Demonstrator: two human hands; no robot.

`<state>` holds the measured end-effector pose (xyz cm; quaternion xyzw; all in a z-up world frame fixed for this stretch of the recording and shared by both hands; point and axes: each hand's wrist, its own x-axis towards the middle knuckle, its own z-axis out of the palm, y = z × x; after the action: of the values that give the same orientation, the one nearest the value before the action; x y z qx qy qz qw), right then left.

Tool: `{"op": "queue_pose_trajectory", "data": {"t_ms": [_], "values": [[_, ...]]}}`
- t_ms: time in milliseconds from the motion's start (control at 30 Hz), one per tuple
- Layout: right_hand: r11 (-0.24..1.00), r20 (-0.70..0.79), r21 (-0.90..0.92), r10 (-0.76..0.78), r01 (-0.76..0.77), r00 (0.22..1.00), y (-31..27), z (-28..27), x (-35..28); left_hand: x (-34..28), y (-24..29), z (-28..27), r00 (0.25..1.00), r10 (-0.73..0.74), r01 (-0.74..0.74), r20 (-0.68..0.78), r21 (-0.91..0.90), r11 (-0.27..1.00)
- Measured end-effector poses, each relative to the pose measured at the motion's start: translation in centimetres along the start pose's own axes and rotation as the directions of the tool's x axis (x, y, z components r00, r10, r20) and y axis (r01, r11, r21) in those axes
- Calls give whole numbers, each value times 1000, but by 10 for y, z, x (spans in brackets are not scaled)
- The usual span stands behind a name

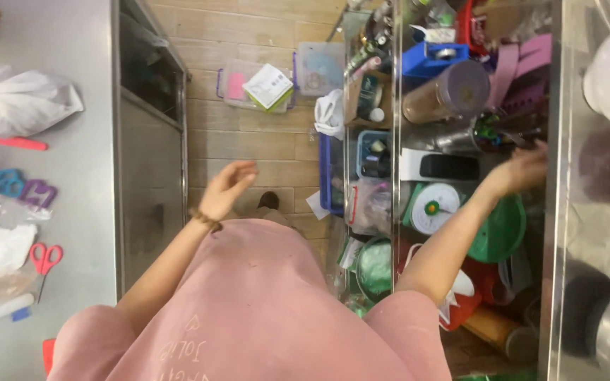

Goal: Preparing red fondant decorations using cutters and a carving tool on a workbench.

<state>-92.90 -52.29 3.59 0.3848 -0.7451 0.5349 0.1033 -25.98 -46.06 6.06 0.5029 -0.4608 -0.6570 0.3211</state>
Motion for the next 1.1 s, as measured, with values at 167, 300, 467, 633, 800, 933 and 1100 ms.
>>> {"op": "queue_pose_trajectory", "data": {"t_ms": [167,300,467,633,800,933,1100], "values": [[740,462,-463,-269,488,845,53,13,16,-15,9,-7,990,-112,127,-86,191,973],[811,522,-569,228,136,822,-24,14,5,-13,5,-3,991,-105,119,-87,184,976],[743,601,-585,128,325,789,-34,7,14,-11,9,3,991,-104,120,-88,191,974],[971,253,-70,237,-227,938,63,-24,38,2,-11,1,993,-95,105,-71,142,984],[671,301,536,415,-513,858,-38,-28,3,12,-16,15,998,-50,50,-40,-2,999],[642,416,565,322,-519,851,-180,-1,-65,16,17,34,1000,13,-14,20,35,999],[622,760,500,17,-602,649,-289,78,-191,17,37,40,987,144,-153,-71,-138,979]]}}
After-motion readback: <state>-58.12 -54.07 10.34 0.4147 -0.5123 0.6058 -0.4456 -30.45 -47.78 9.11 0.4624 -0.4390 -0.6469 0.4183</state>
